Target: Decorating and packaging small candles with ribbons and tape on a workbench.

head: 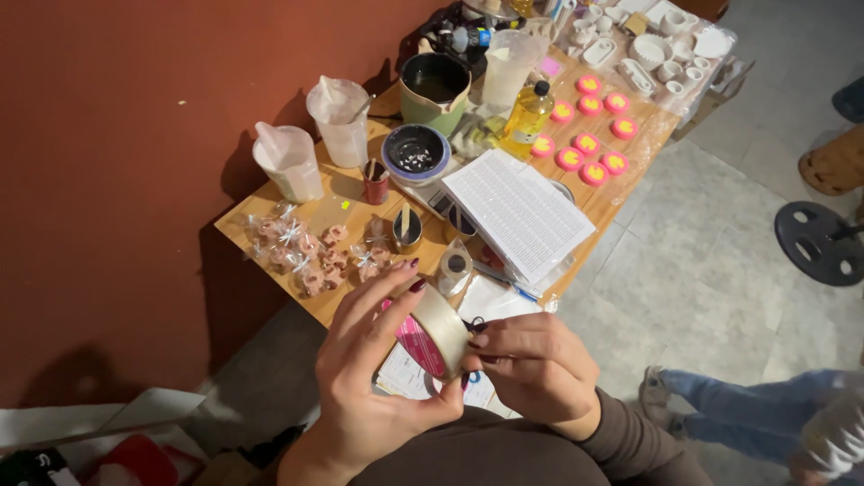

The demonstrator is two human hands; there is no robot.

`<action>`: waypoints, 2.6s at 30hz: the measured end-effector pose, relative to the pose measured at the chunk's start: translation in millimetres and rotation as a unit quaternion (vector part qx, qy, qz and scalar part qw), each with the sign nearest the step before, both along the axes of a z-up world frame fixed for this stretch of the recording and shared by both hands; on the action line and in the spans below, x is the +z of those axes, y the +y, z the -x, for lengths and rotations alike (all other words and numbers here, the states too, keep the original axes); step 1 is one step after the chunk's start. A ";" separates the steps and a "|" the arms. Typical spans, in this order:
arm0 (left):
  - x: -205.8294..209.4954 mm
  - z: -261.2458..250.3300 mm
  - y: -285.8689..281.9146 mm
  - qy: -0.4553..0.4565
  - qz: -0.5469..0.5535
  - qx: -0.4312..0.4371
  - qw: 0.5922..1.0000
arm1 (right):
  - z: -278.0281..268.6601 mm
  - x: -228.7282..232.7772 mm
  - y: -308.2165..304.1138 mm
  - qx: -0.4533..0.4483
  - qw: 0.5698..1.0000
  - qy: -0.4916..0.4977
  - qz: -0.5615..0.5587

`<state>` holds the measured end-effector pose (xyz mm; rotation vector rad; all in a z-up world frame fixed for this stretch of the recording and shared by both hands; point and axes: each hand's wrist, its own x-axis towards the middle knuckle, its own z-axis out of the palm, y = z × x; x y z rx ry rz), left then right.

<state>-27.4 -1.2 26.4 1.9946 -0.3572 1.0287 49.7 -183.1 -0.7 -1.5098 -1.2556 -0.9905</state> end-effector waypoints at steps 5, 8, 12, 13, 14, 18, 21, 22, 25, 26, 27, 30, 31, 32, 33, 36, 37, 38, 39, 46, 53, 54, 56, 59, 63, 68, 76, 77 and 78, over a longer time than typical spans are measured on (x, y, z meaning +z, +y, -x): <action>-3.7 -5.0 -0.9 0.011 0.005 -0.005 1.000 | -1.7 -11.7 -1.0 0.002 1.000 0.029 -0.013; -4.8 -6.3 -1.0 0.009 0.007 -0.011 1.000 | -1.4 -13.6 -0.1 0.003 0.999 0.034 -0.026; -4.9 -7.0 -1.0 0.002 0.009 -0.014 1.000 | -2.4 -9.5 0.9 -0.007 0.999 0.027 -0.020; -4.8 -7.2 -0.9 0.003 0.010 -0.014 1.000 | -3.3 -9.8 1.5 -0.006 0.999 0.027 -0.020; -4.4 -7.4 -0.9 0.006 0.008 -0.012 1.000 | -3.7 -9.7 1.8 -0.003 1.000 0.016 -0.021; -4.6 -8.7 -1.5 0.010 0.004 0.005 1.000 | -3.9 -14.8 3.9 0.007 0.999 0.018 -0.044; -6.1 -10.5 0.5 0.003 0.001 0.002 1.000 | -5.0 -12.1 2.3 0.002 1.000 0.012 -0.025; -5.5 -9.8 0.5 0.003 0.002 0.004 1.000 | -5.3 -11.0 1.6 0.004 1.000 0.012 -0.024; -4.5 -8.6 1.2 0.012 0.001 0.007 1.000 | -6.1 -7.0 0.2 0.000 1.000 0.014 -0.004; -4.2 -9.4 1.5 0.009 -0.001 0.009 1.000 | -7.5 -4.8 0.1 0.003 1.000 0.010 0.007; -4.1 -10.2 1.8 0.006 -0.003 0.010 1.000 | -8.9 -2.6 -0.1 0.006 1.000 0.005 0.018; -6.1 -9.9 2.4 0.006 0.002 0.010 1.000 | -9.1 -3.8 -0.2 0.017 0.999 -0.001 0.032; -7.1 -10.0 2.8 0.007 0.002 0.010 1.000 | -9.4 -5.6 0.1 0.017 0.999 0.000 0.033; -8.0 -10.4 3.4 0.010 0.000 0.014 1.000 | -10.4 -7.2 0.8 0.012 0.999 0.003 0.033; -8.9 -10.9 4.0 0.014 -0.002 0.018 1.000 | -11.3 -8.8 1.5 0.007 0.999 0.007 0.033; -12.0 -10.6 4.9 0.018 0.010 0.019 1.000 | -12.1 -12.3 0.7 0.032 0.999 0.012 0.035; -10.5 -10.9 5.3 0.017 0.010 0.020 1.000 | -11.6 -9.2 1.0 0.033 0.999 0.011 0.035; -9.4 -9.2 5.1 0.017 0.012 0.012 1.000 | -9.3 -6.6 0.7 0.030 0.999 0.009 0.032; -8.2 -7.4 4.8 0.018 0.015 0.005 1.000 | -6.9 -3.8 0.4 0.026 0.999 0.007 0.030; -9.9 -5.9 8.9 0.018 0.008 0.024 1.000 | -10.1 -1.0 3.0 0.035 0.997 0.010 0.073; -11.1 1.2 13.6 0.024 0.029 0.040 0.998 | -12.6 -4.4 9.2 0.070 0.994 0.008 0.086; -11.4 2.7 14.3 0.030 0.040 0.042 0.998 | -14.2 -4.8 10.9 0.080 0.994 0.004 0.076; -6.7 6.6 17.5 0.016 0.034 0.052 0.998 | -15.2 0.9 13.0 0.087 0.992 -0.006 0.087; -1.0 12.5 21.3 -0.003 0.020 0.073 0.997 | -18.8 11.3 16.9 0.116 0.986 -0.016 0.116; 1.1 16.7 25.1 0.000 0.013 0.091 0.996 | -23.5 13.3 22.3 0.157 0.975 -0.032 0.156; -1.3 17.6 27.3 -0.002 0.016 0.098 0.995 | -27.2 9.5 28.9 0.170 0.975 -0.037 0.138; -0.7 24.0 32.4 -0.008 0.021 0.111 0.994 | -25.1 16.5 41.2 0.203 0.969 -0.038 0.137; 0.7 24.3 32.7 -0.008 0.021 0.116 0.993 | -25.7 15.9 43.4 0.198 0.971 -0.052 0.126; 1.7 24.2 32.6 -0.009 0.020 0.120 0.993 | -26.4 15.0 45.1 0.193 0.972 -0.067 0.115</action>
